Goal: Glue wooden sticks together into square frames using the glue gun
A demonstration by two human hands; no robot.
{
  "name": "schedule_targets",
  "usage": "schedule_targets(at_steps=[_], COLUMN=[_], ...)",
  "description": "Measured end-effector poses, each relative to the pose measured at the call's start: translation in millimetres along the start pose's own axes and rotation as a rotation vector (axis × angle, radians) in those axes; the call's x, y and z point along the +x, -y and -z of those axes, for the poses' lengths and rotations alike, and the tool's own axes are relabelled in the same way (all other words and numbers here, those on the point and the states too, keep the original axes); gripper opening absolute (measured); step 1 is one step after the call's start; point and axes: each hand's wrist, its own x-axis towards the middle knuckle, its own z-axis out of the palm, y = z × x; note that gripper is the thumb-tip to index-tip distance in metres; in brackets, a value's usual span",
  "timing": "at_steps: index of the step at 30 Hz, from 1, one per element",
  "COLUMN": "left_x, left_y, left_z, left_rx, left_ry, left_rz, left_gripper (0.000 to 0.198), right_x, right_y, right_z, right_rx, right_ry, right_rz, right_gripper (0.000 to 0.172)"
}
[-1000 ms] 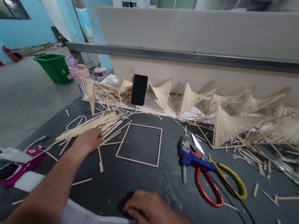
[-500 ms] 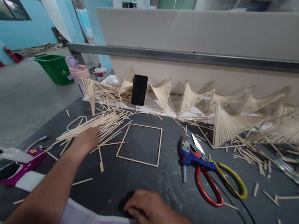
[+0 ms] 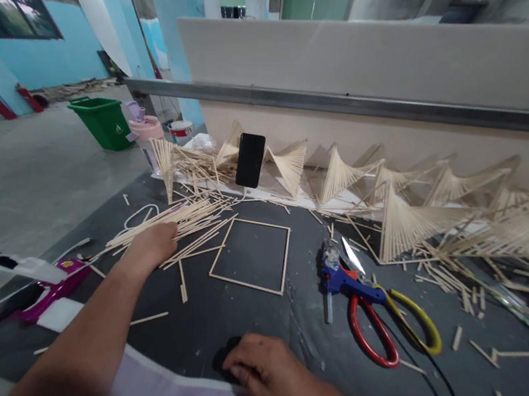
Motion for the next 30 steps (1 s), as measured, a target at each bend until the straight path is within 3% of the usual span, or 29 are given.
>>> schedule_targets(at_steps=[4,8,12,15,23,30], left_x=[5,12,15,14,16,6], left_y=[11,24,29,29,34,19], left_z=[2.0,-2.7,-11.3,-14.0,-13.9,10.0], left_rx=[-0.117,-0.486,-0.962,-1.078,-0.773,-0.268], left_ry=[-0.027,-0.110,-0.022,0.039,-0.068,-0.189], left_rz=[-0.072,-0.037,0.010,0.023,0.067,0.179], left_gripper=[0.023,0.030,0.041,0.038,0.033,0.025], right_x=[1,1,0,0,1,0], right_y=[3,5,4,4,2,4], right_z=[2,4,3,3,2,3], right_rx=[-0.004,-0.004,0.010,0.002,0.009,0.006], right_ry=[0.009,0.013,0.011,0.013,0.001,0.022], right_rz=[0.002,-0.008,-0.003,-0.003,0.019,0.009], right_gripper=[0.025,0.025,0.025,0.025,0.025,0.025])
